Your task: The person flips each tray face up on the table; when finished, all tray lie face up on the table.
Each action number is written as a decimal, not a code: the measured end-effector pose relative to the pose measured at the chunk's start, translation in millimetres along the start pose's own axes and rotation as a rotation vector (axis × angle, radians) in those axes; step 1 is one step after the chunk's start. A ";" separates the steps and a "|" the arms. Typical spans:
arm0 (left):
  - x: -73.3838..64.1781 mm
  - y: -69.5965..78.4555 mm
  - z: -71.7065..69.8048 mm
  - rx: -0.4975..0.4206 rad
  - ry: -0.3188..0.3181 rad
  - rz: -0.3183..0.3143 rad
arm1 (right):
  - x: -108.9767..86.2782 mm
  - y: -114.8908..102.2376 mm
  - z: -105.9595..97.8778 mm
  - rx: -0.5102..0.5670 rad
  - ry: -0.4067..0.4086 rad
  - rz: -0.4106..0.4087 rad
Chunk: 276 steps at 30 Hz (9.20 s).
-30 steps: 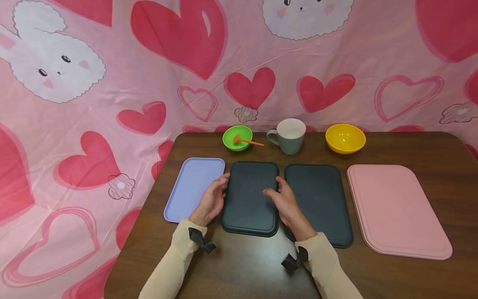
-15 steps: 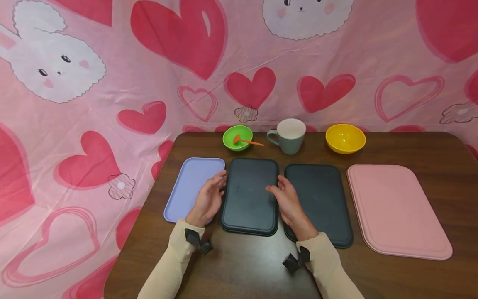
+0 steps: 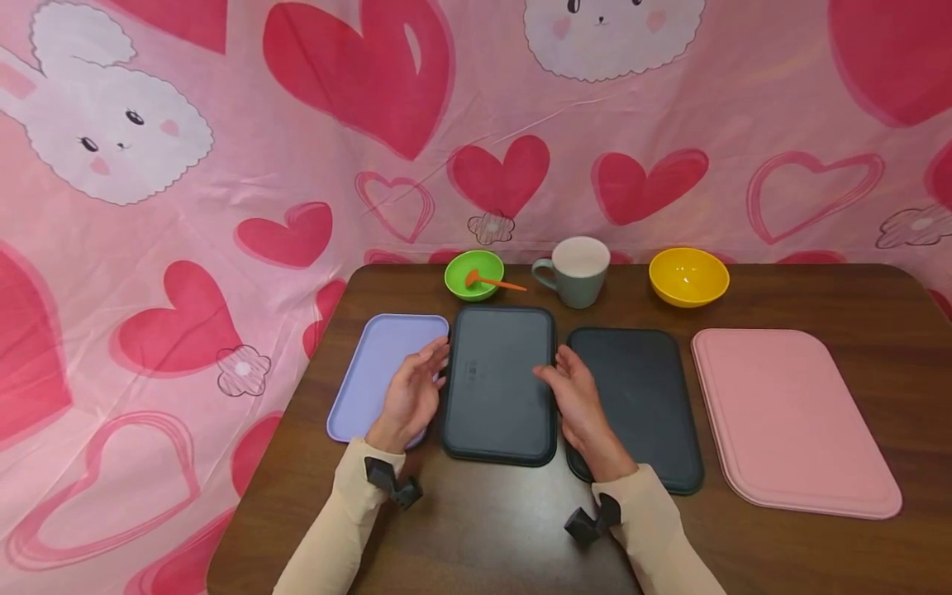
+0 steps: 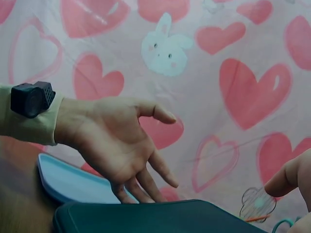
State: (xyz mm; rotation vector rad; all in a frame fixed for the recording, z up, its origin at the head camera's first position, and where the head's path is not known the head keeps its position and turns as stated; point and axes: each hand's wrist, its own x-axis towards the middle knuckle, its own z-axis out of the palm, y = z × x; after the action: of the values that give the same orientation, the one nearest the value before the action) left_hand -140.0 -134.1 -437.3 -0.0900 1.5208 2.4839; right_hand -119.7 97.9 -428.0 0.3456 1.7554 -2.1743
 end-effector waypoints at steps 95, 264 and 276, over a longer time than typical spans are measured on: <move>-36.2 19.6 17.9 -0.389 -0.185 0.468 | -39.4 7.1 40.6 0.429 0.154 -0.878; 12.9 -24.9 -28.0 0.176 -0.178 0.024 | 13.8 39.5 -4.9 -0.037 0.108 -0.156; 11.5 -19.6 -25.6 0.194 -0.157 0.055 | 8.2 32.4 -6.8 -0.040 0.109 -0.176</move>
State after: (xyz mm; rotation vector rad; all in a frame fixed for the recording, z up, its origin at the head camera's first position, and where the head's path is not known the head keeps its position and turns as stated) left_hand -148.4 -146.4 -468.1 0.1768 1.7057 2.3068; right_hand -114.5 97.6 -461.7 0.3159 1.9521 -2.2753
